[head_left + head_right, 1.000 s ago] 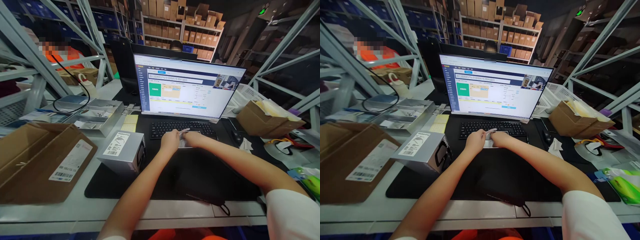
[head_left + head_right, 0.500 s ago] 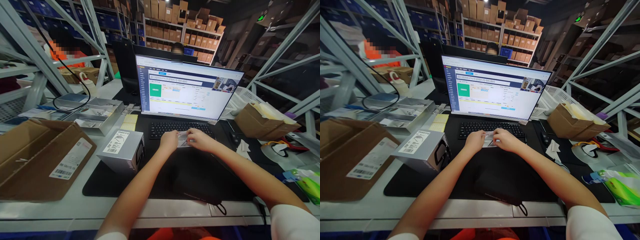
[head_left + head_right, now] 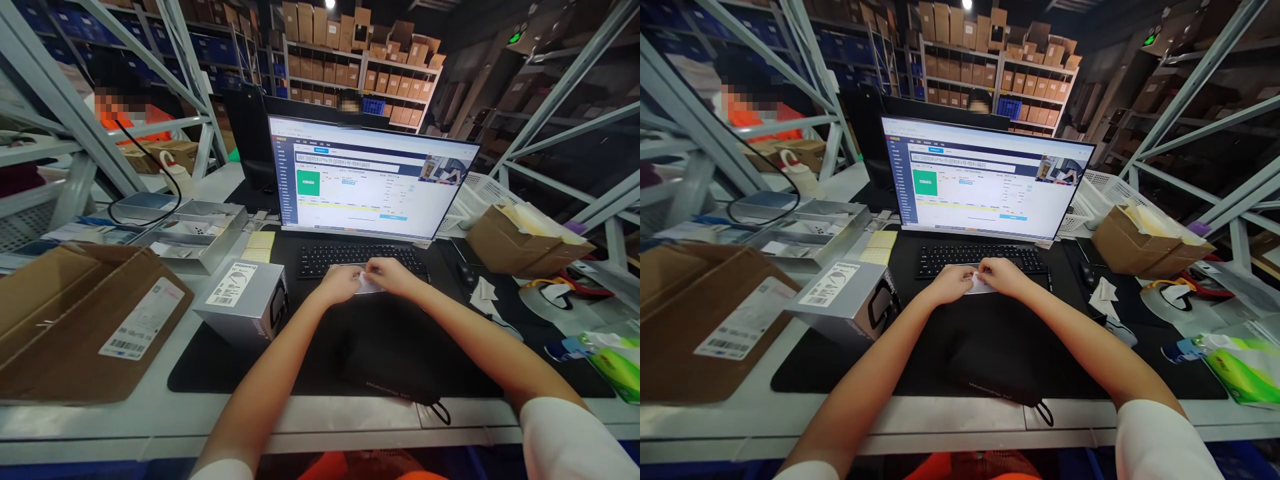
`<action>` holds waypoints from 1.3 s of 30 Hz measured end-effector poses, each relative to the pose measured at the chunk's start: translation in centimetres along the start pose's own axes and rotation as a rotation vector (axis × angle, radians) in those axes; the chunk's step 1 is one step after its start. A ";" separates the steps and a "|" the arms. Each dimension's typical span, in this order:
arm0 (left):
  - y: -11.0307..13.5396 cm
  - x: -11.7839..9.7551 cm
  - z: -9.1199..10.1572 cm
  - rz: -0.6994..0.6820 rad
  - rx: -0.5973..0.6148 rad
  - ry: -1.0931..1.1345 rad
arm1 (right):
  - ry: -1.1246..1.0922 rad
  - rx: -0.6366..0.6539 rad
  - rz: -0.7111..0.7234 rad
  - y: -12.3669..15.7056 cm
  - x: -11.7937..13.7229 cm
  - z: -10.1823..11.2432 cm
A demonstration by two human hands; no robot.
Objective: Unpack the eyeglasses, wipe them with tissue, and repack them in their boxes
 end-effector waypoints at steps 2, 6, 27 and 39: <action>0.1 0.0 -0.1 0.029 -0.035 0.022 | 0.000 -0.019 -0.024 0.0 0.0 -0.1; 0.0 0.2 -0.5 0.081 -0.109 0.058 | 0.086 0.016 -0.063 -0.1 0.2 -0.1; 0.0 0.6 -1.0 -0.043 -0.277 0.057 | 0.301 0.276 0.054 -0.4 -1.0 1.4; -0.4 1.1 -1.2 -0.056 -0.308 0.065 | 0.261 0.670 -0.064 -3.4 -1.2 -1.6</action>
Point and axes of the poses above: each hand's wrist, its own y-axis away from the middle knuckle, its own z-axis out of the back of the hand, x = y × z, the point moved 3 cm from there along -y, towards the middle knuckle, and after that the axes turned 3 degrees about y, right-handed, at the moved point
